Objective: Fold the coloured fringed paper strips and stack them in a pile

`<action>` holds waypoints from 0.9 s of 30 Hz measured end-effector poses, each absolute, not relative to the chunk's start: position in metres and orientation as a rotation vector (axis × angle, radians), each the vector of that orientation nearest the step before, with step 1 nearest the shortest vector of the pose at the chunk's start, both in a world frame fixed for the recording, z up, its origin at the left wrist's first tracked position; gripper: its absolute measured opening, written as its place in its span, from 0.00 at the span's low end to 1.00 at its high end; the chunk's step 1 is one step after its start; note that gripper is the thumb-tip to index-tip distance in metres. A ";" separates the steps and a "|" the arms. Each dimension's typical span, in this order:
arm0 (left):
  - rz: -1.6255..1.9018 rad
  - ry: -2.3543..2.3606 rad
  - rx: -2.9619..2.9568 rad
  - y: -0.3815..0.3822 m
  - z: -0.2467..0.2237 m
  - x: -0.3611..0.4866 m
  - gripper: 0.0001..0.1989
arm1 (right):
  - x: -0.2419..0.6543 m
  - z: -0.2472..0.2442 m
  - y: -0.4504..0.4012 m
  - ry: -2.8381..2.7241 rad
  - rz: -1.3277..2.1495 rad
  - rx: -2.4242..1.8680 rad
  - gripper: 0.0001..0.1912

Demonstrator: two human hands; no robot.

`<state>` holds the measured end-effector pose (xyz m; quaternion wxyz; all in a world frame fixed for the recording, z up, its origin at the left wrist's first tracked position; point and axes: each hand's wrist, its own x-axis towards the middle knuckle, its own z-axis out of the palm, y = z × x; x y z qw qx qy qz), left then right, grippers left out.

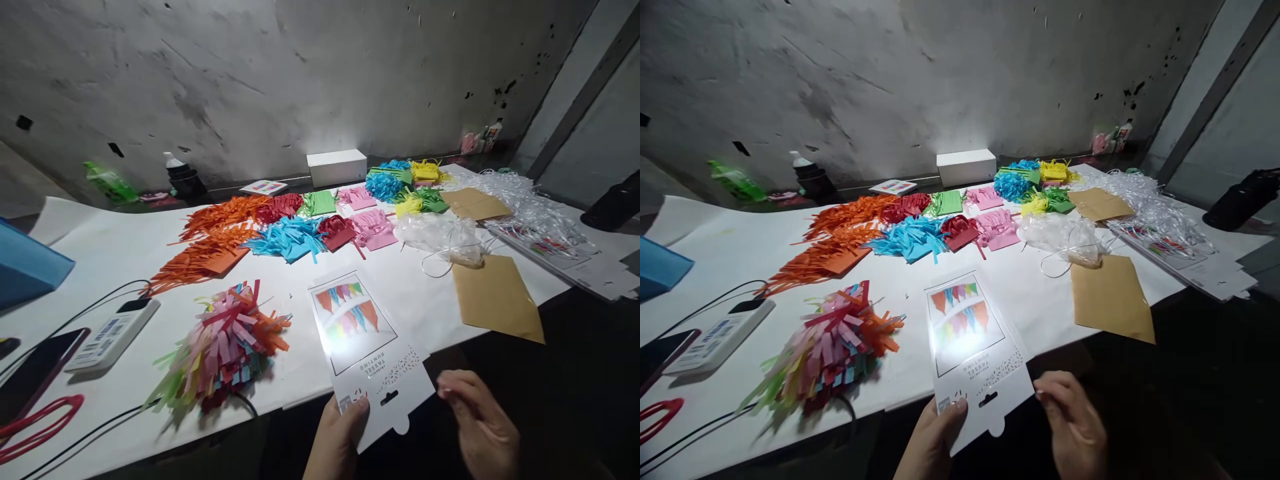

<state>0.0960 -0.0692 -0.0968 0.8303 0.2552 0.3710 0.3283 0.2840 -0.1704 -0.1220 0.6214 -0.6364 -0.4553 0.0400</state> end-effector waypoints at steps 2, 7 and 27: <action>0.689 0.775 0.533 -0.068 -0.100 0.096 0.29 | 0.314 -0.147 -0.200 -1.074 0.137 -1.750 0.09; 0.682 0.815 0.567 -0.067 -0.108 0.098 0.31 | 0.354 -0.181 -0.248 -1.257 0.266 -2.307 0.15; 0.584 0.886 0.717 -0.074 -0.099 0.080 0.23 | 0.264 -0.097 -0.146 -1.632 0.150 -1.287 0.08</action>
